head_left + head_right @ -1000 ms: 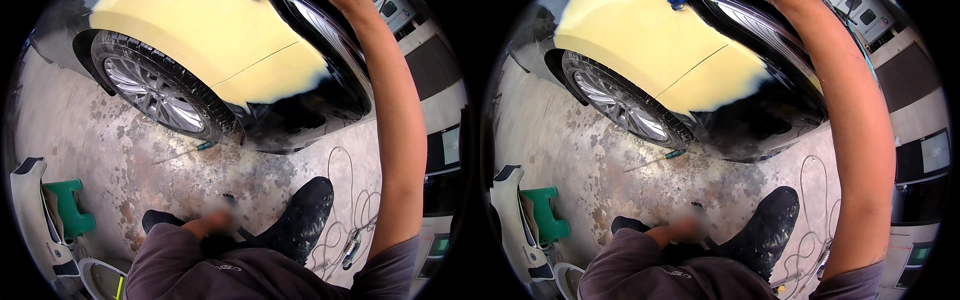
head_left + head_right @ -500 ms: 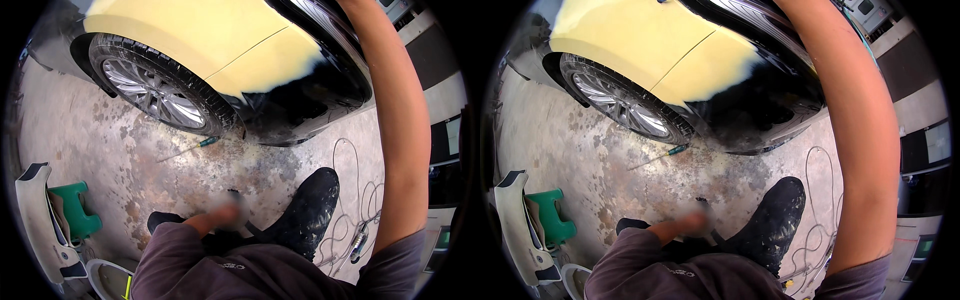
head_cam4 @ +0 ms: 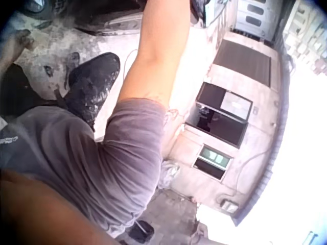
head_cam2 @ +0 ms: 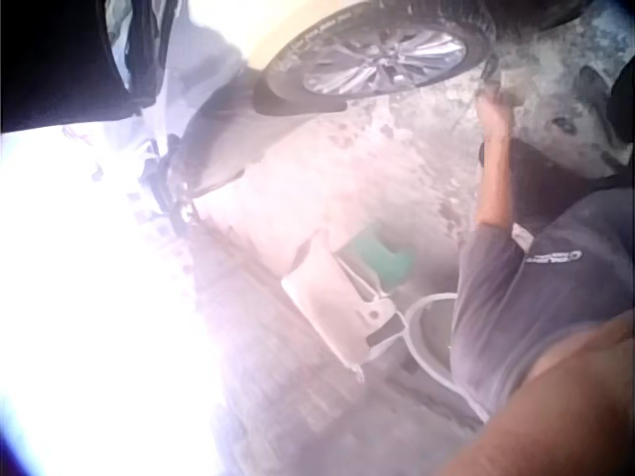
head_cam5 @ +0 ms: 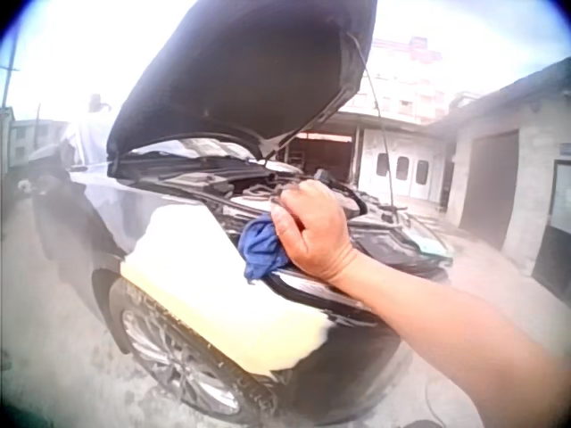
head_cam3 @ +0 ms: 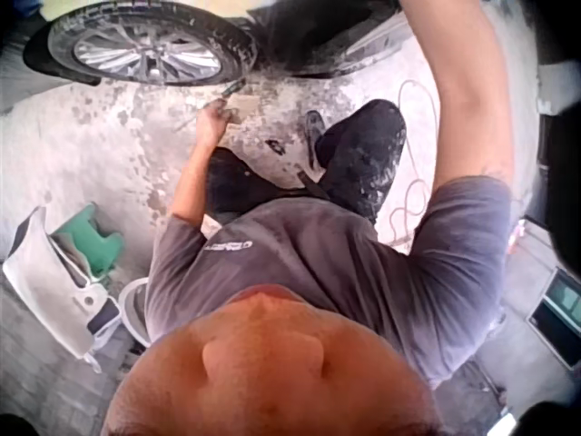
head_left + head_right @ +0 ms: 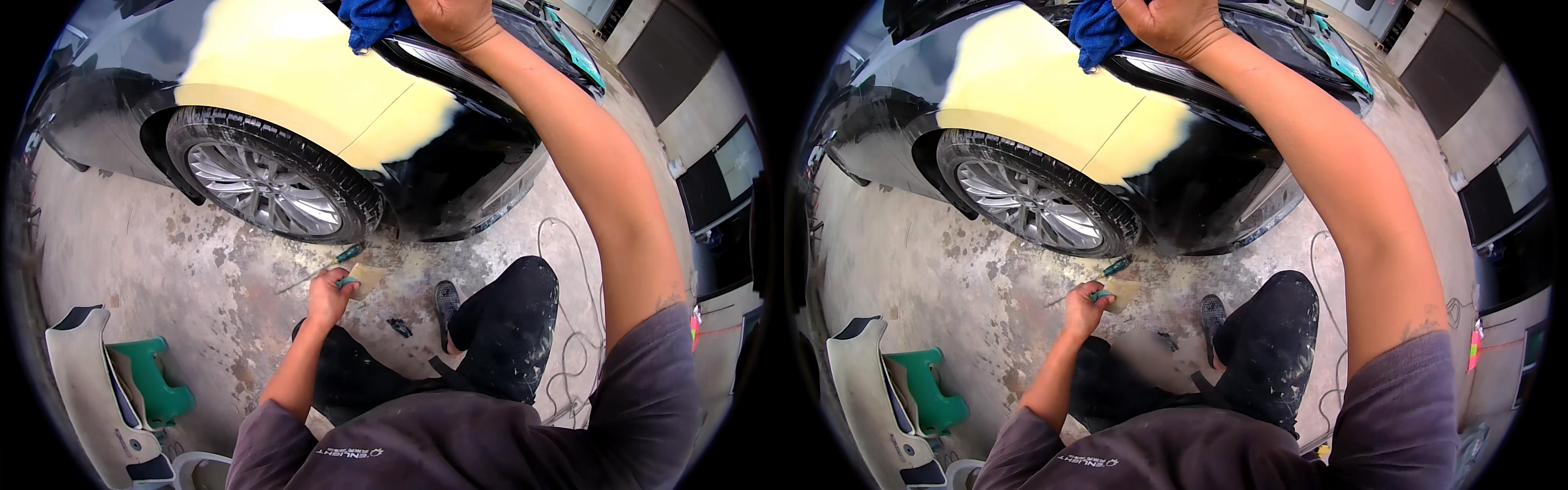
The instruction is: The person sands a yellow primered section on a car's front fender using a green sanding block and sandpaper. They repeatedly wipe the surface with a blue cloth to remove dust and inspect the finish. The person also switches sandpaper sheets during the process.
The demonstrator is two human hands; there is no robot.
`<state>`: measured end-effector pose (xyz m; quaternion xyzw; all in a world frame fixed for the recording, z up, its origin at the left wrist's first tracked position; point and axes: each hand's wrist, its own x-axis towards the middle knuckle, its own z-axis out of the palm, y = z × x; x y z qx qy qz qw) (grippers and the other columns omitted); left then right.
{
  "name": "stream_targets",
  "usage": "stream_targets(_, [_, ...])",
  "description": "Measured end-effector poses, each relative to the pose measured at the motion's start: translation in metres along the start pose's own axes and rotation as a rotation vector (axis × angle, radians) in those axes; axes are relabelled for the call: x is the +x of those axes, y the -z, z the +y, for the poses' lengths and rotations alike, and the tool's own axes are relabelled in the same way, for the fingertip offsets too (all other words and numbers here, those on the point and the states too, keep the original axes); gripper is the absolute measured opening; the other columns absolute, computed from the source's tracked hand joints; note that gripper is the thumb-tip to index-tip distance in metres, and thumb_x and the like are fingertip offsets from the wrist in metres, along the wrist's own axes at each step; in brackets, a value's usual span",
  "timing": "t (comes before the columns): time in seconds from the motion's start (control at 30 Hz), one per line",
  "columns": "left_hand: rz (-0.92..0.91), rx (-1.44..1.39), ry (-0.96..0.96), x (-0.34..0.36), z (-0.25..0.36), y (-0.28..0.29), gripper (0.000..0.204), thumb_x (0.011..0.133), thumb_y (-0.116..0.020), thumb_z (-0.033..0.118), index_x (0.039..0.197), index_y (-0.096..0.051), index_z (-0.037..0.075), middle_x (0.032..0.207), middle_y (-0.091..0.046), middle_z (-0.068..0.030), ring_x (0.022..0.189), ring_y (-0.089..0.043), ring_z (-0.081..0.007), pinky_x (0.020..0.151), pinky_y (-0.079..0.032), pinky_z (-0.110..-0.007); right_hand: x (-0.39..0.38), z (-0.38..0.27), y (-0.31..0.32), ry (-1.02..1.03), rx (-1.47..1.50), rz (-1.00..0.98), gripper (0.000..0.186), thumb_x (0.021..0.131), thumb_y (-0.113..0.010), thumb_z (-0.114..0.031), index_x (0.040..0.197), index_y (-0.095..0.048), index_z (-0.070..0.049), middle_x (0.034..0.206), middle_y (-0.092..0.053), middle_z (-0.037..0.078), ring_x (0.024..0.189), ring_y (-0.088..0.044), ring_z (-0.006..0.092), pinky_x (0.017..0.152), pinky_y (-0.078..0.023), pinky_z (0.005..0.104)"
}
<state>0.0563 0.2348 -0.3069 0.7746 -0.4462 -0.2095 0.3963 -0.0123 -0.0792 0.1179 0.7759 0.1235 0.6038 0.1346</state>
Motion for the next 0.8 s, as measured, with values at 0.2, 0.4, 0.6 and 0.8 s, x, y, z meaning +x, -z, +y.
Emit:
stream_targets(0.2, [0.239, -0.542, -0.195, 0.007, 0.147, 0.14, 0.018, 0.079, -0.086, 0.003, 0.092, -0.074, 0.0, 0.081, -0.07, -0.0002, 0.075, -0.059, -0.0077, 0.068, -0.048, -0.026, -0.07, -0.153, 0.082, -0.659, 0.674, -0.269, 0.049, 0.089, -0.082, -0.019, 0.127, -0.061, 0.004, 0.107, -0.067, 0.015, 0.102, -0.065, 0.022, 0.091, -0.055, 0.038])
stream_targets(0.4, [-0.079, -0.438, -0.349, 0.031, 0.22, 0.152, 0.025, 0.073, -0.088, 0.001, 0.091, -0.072, 0.0, 0.078, -0.066, -0.0022, 0.072, -0.056, -0.0101, 0.064, -0.045, -0.027, -0.141, -0.232, 0.085, -1.279, 1.167, -0.76, 0.073, 0.084, -0.086, -0.042, 0.141, -0.055, -0.008, 0.101, -0.067, 0.006, 0.087, -0.062, 0.0133, 0.08, -0.054, 0.0337])
stream_targets(0.6, [-0.063, -0.096, -0.685, 0.075, 0.264, 0.207, 0.031, 0.074, -0.087, 0.002, 0.102, -0.074, 0.0, 0.083, -0.069, -0.0068, 0.075, -0.064, -0.0167, 0.067, -0.049, -0.029, -0.14, -0.21, 0.051, -1.181, 0.924, -0.591, 0.022, 0.105, -0.06, -0.027, 0.114, -0.065, -0.008, 0.09, -0.067, 0.004, 0.075, -0.061, 0.0192, 0.068, -0.05, 0.0335])
stream_targets(0.8, [0.246, 0.07, -0.73, 0.203, 0.333, 0.298, 0.039, 0.089, -0.079, 0.029, 0.118, -0.068, 0.006, 0.105, -0.07, -0.011, 0.092, -0.066, -0.0169, 0.082, -0.051, -0.031, -0.148, -0.157, 0.007, -1.154, 0.679, 0.49, 0.013, 0.102, -0.059, -0.018, 0.108, -0.06, -0.006, 0.09, -0.064, 0.009, 0.075, -0.057, 0.0207, 0.06, -0.05, 0.0402])
